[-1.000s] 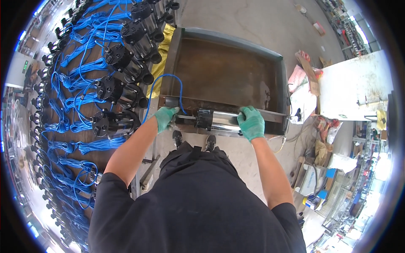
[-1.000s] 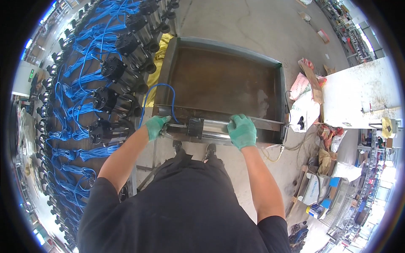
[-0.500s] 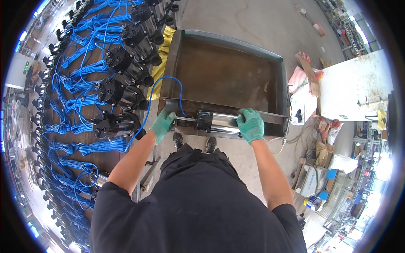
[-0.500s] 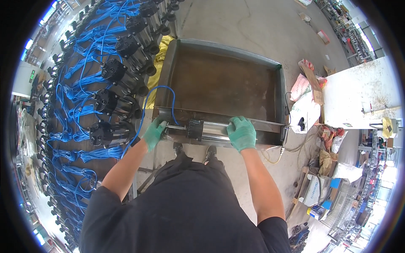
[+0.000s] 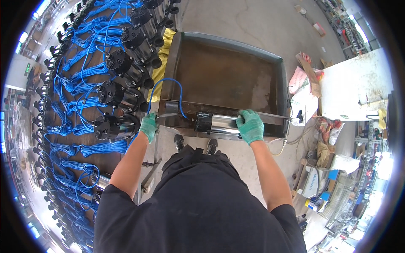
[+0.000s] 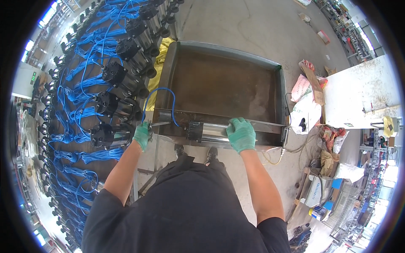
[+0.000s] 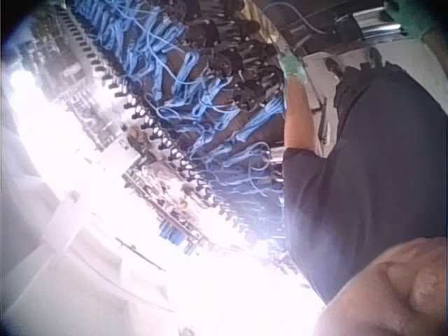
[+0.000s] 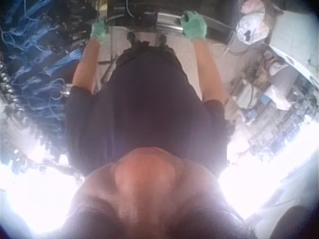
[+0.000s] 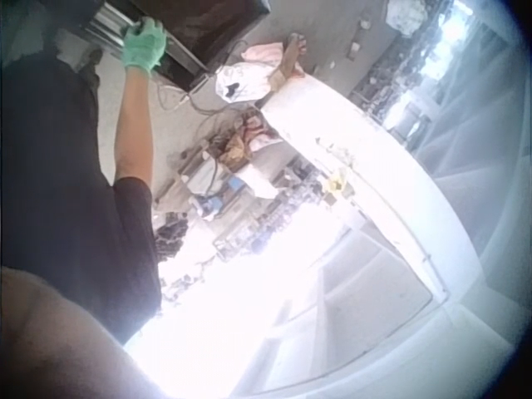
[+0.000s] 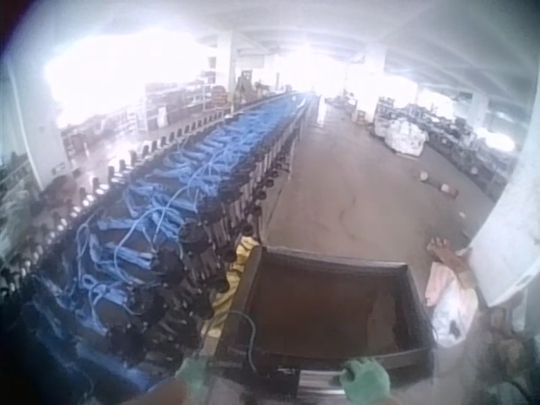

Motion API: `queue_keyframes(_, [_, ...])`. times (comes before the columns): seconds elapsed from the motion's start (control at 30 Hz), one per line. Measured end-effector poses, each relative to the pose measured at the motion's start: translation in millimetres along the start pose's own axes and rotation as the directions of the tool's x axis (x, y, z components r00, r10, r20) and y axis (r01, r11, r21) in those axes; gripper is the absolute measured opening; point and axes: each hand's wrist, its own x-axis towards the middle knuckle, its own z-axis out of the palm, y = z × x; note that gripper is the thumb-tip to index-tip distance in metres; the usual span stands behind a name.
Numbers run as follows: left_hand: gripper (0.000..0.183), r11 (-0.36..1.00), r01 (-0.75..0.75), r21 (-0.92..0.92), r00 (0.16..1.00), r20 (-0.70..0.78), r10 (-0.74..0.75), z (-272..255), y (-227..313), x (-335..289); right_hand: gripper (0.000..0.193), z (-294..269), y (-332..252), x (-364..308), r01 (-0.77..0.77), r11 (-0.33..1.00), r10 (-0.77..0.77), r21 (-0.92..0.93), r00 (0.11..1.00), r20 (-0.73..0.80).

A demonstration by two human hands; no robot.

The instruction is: The person submerges a water pump into a tank of water to check for leaks and then places it on a shelf alongside other pumps.

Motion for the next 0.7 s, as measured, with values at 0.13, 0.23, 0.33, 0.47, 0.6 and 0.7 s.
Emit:
queue_keyframes(0.13, [0.034, 1.0, 0.008, -0.013, 0.985, -0.174, -0.01, 22, 8, 15, 0.02, 0, 0, -1, 0.006, 1.0, -0.006, 0.007, 1.0, 0.008])
queue_keyframes(0.23, [0.039, 0.994, 0.059, 0.093, 0.989, -0.14, -0.046, 31, 19, 15, 0.02, 2, 2, -2, 0.014, 1.0, -0.014, 0.005, 1.0, -0.001])
queue_keyframes(0.33, [0.044, 0.985, 0.093, 0.143, 0.99, -0.12, -0.076, 33, 19, 10, 0.021, 2, 5, -5, 0.01, 1.0, -0.01, 0.001, 1.0, -0.013])
queue_keyframes(0.47, [0.046, 0.933, -0.08, 0.351, 0.989, -0.09, 0.119, 46, 7, -16, 0.025, -4, 2, -5, -0.045, 0.989, 0.042, 0.141, 0.999, 0.023])
queue_keyframes(0.6, [0.047, 0.591, -0.502, 0.631, 0.855, 0.257, 0.451, 75, 0, -42, 0.029, -1, 51, 9, -0.282, 0.414, 0.38, 0.866, 0.918, 0.117])
queue_keyframes(0.7, [0.051, 0.13, -0.624, 0.77, 0.711, 0.492, 0.502, 118, 18, -84, 0.036, -27, 105, 6, -0.287, 0.868, 0.27, 0.406, 0.958, 0.101])
